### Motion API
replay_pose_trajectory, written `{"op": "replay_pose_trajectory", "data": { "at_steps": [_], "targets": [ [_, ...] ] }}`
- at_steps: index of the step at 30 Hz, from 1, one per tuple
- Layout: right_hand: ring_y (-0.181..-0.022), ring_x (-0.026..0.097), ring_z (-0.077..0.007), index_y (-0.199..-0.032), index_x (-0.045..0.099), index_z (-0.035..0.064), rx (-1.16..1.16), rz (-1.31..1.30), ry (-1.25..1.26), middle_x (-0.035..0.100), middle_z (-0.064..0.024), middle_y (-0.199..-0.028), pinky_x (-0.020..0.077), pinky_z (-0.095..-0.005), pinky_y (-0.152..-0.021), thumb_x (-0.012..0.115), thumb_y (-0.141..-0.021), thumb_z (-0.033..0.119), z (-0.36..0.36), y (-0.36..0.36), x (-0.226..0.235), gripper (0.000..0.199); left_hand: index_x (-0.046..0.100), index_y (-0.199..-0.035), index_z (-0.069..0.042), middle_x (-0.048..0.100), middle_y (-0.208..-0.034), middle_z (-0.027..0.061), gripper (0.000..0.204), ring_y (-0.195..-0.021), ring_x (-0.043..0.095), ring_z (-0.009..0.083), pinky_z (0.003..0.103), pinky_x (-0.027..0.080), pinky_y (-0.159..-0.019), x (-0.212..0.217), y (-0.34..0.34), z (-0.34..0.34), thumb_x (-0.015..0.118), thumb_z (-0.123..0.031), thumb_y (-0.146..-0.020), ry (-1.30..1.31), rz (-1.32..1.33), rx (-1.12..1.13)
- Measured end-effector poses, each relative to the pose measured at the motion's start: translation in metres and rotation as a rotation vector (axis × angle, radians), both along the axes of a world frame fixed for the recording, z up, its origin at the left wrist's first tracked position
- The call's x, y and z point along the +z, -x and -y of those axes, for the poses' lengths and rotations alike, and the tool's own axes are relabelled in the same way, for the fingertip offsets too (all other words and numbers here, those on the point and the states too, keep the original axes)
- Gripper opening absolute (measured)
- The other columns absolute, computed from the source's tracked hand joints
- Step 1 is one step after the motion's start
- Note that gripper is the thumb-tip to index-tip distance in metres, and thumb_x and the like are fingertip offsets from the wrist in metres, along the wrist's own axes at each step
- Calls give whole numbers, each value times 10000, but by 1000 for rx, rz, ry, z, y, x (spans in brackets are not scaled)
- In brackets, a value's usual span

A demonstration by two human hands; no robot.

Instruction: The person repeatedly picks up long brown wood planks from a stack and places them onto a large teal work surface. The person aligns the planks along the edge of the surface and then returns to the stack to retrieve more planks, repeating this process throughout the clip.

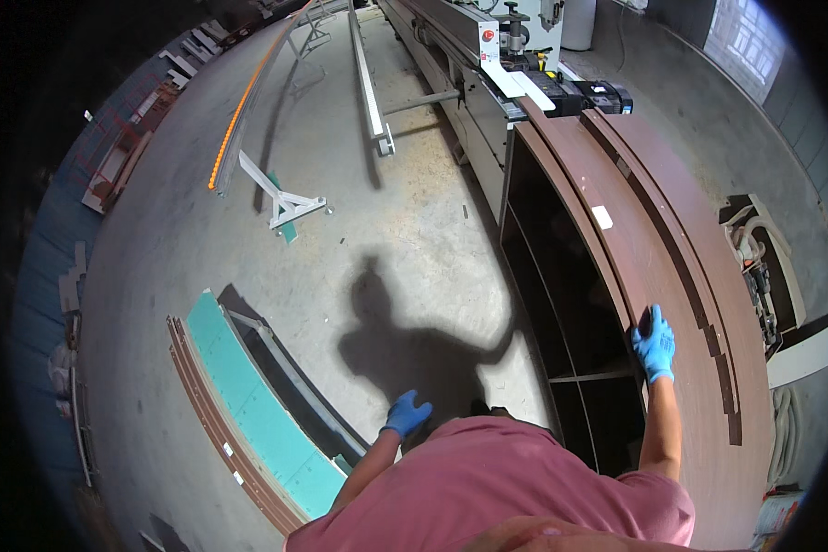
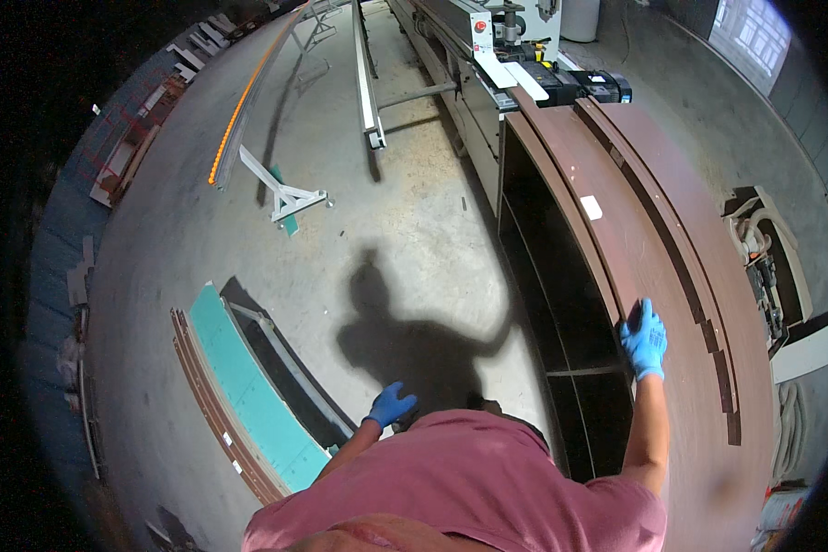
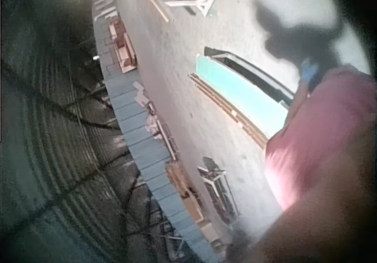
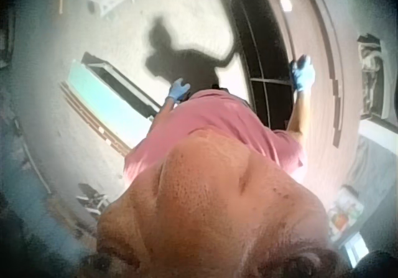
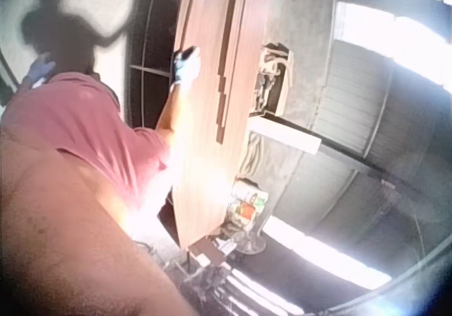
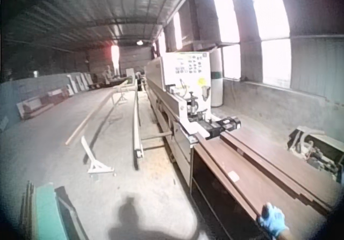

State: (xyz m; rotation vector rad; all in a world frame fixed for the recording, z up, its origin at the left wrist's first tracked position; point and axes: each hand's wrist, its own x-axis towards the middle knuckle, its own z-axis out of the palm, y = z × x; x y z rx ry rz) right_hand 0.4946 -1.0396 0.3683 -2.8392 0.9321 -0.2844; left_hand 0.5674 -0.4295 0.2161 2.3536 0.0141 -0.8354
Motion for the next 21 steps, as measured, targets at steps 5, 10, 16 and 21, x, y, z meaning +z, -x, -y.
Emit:
{"op": "replay_pose_trajectory", "data": {
  "at_steps": [5,10,16,21],
  "targets": [
    [-1165,656,-473,-1557,467,66,44,97,-52,656,-277,-1333,539,-546,-1000,768,-865,285,-48,68,-4,786,501,-1534,31,490,-1595,265,867,-1498,463,375,439,382,-1233,38,-44,97,673,-558,-921,216,77,-293],
    [-1381,572,-360,-1558,454,-15,47,354,-569,583,-249,-1468,470,-449,-1139,831,-809,144,-120,111,-10,853,342,-1633,-2,303,-1704,242,887,-1580,279,426,528,245,-1290,127,-60,207,679,-398,-914,164,574,-605],
    [-1325,556,-336,-1570,411,-35,91,270,-695,549,-210,-1397,440,-417,-1154,823,-819,100,-188,108,31,867,358,-1648,-60,294,-1728,190,834,-1626,213,355,552,140,-1333,226,-75,264,643,-242,-886,187,1190,-1040],
    [-1152,572,-382,-1573,419,28,47,155,-520,547,-218,-1241,491,-448,-1019,871,-763,166,-218,160,26,938,438,-1618,-168,348,-1722,117,670,-1613,271,326,548,109,-1336,198,-84,291,540,-250,-961,85,1477,-1126]
  ]
}}
